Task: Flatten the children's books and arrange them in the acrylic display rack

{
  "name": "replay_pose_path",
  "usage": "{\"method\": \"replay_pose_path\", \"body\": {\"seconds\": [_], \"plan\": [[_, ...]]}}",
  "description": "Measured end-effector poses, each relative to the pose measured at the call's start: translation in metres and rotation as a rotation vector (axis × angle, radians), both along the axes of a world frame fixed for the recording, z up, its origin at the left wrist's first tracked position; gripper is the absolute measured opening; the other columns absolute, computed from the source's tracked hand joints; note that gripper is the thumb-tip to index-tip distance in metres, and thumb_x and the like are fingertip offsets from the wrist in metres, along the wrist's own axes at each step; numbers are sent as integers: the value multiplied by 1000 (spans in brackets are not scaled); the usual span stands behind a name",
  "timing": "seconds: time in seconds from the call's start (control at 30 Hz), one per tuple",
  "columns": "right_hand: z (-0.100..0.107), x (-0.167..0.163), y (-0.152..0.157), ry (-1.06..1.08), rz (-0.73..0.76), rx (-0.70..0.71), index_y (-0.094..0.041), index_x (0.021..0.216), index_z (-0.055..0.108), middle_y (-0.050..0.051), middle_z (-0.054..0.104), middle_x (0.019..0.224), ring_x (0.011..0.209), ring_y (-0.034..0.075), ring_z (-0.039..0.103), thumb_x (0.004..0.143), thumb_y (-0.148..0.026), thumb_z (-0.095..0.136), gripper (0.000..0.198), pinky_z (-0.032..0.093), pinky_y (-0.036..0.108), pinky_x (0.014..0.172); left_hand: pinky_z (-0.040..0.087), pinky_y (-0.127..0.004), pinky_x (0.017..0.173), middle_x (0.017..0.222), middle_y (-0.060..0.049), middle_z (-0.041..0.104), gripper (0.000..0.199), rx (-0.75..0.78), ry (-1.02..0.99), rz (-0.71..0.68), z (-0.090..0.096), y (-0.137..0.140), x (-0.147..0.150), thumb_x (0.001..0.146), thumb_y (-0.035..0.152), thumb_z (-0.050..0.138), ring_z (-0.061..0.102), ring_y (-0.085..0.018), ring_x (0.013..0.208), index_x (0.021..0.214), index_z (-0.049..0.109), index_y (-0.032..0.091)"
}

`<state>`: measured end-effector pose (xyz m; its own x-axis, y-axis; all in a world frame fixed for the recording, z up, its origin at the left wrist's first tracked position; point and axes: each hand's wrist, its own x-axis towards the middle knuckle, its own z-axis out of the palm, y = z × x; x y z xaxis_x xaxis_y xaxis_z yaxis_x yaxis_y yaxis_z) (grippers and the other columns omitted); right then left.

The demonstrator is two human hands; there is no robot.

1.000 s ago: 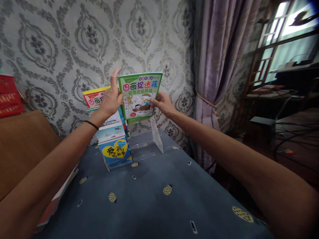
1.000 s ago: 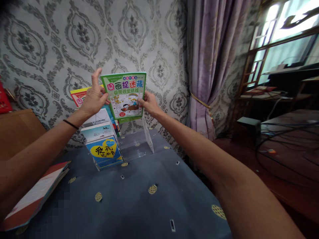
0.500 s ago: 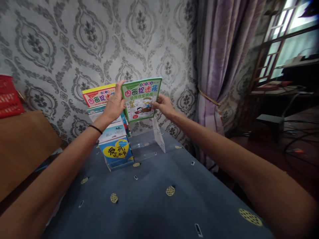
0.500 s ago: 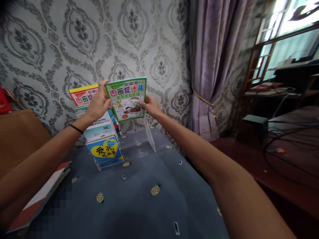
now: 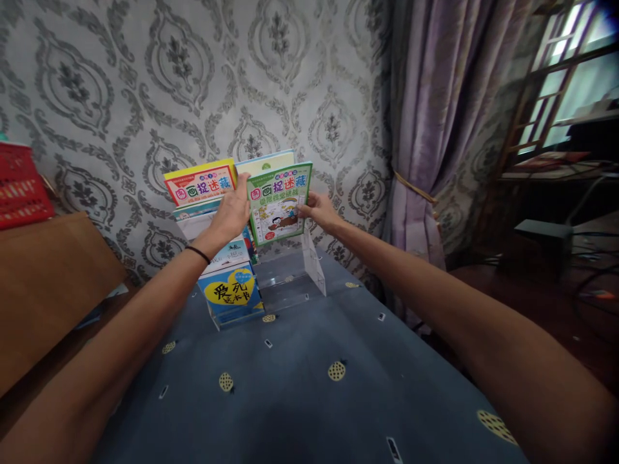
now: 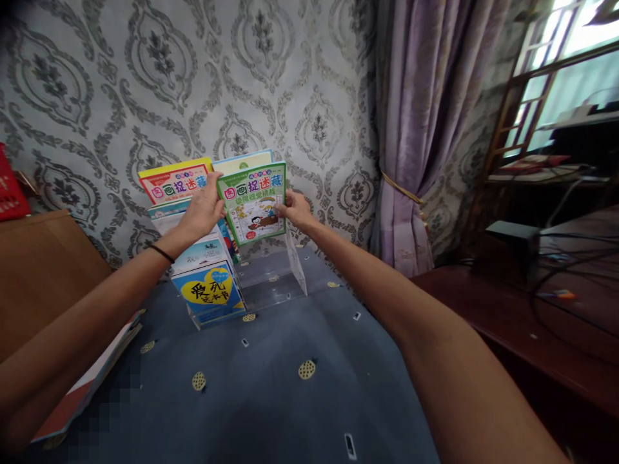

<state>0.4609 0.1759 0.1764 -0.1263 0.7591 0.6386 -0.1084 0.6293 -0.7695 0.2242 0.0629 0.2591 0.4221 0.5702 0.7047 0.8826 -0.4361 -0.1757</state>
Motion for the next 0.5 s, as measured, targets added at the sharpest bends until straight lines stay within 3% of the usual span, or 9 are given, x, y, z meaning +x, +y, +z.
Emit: {"method": "replay_pose_path", "body": {"seconds": [0.1, 0.23, 0.37, 0.5], "plan": [[-5, -3, 6, 1, -10, -24, -20, 94, 64, 3, 78, 95, 89, 24, 72, 68, -22, 74, 29, 64, 43, 79, 54, -40, 80, 96, -11, 69, 44, 63, -31, 109, 2, -4, 5, 92, 10, 45, 66, -25, 85, 134, 44, 19], [-15, -4, 10, 31, -4, -30, -21, 91, 65, 3, 78, 93, 88, 25, 72, 64, -22, 75, 29, 63, 45, 79, 51, -41, 78, 106, -14, 68, 28, 143, 133, 238, 9, -13, 16, 93, 13, 47, 63, -29, 97, 119, 55, 19], [-21, -2, 12, 19, -10, 9, -20, 87, 66, 3, 77, 89, 85, 26, 72, 61, -22, 74, 28, 62, 46, 83, 48, -41, 82, 116, -18, 64, 25, 147, 224, 273, 16, -15, 24, 94, 10, 47, 56, -33, 111, 115, 59, 16], [-22, -1, 13, -47, -69, 41, -20, 83, 66, 3, 76, 85, 85, 26, 71, 61, -19, 70, 22, 61, 45, 82, 46, -41, 84, 112, -16, 65, 20, 143, 251, 273, 20, -9, 23, 92, 11, 52, 53, -33, 111, 109, 61, 17]]}}
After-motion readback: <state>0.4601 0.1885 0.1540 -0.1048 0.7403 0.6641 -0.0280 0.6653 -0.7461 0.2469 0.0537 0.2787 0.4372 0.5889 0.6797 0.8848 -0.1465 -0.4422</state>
